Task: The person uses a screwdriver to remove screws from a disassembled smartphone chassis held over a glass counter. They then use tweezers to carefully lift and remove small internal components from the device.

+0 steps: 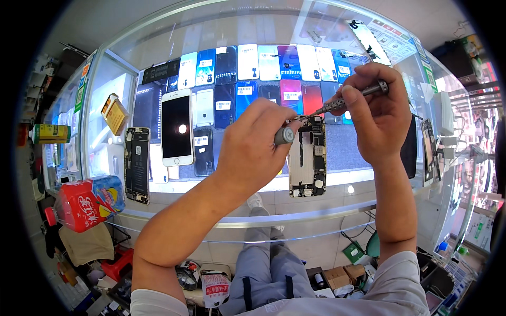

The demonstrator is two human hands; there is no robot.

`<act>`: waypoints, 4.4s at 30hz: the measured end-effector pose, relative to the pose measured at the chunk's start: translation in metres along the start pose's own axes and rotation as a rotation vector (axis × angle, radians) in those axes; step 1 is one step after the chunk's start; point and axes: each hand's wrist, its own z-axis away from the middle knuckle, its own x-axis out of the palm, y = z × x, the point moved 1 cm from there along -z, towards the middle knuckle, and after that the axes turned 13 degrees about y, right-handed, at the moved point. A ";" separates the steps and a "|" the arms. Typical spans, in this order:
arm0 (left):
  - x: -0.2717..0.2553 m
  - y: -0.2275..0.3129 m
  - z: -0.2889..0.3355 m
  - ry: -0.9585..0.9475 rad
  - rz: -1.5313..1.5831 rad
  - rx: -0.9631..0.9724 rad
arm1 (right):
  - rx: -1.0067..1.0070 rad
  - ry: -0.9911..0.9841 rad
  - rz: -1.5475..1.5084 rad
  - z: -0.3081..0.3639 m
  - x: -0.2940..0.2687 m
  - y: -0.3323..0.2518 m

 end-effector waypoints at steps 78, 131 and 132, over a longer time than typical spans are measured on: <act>-0.008 0.041 0.017 -0.369 -0.136 0.438 | -0.153 0.062 0.244 0.008 -0.008 0.009; 0.000 0.036 0.030 -0.363 -0.192 0.411 | -0.544 -0.281 0.491 -0.005 0.014 -0.009; 0.001 0.038 0.028 -0.374 -0.213 0.414 | -0.541 -0.260 0.475 -0.006 0.012 -0.009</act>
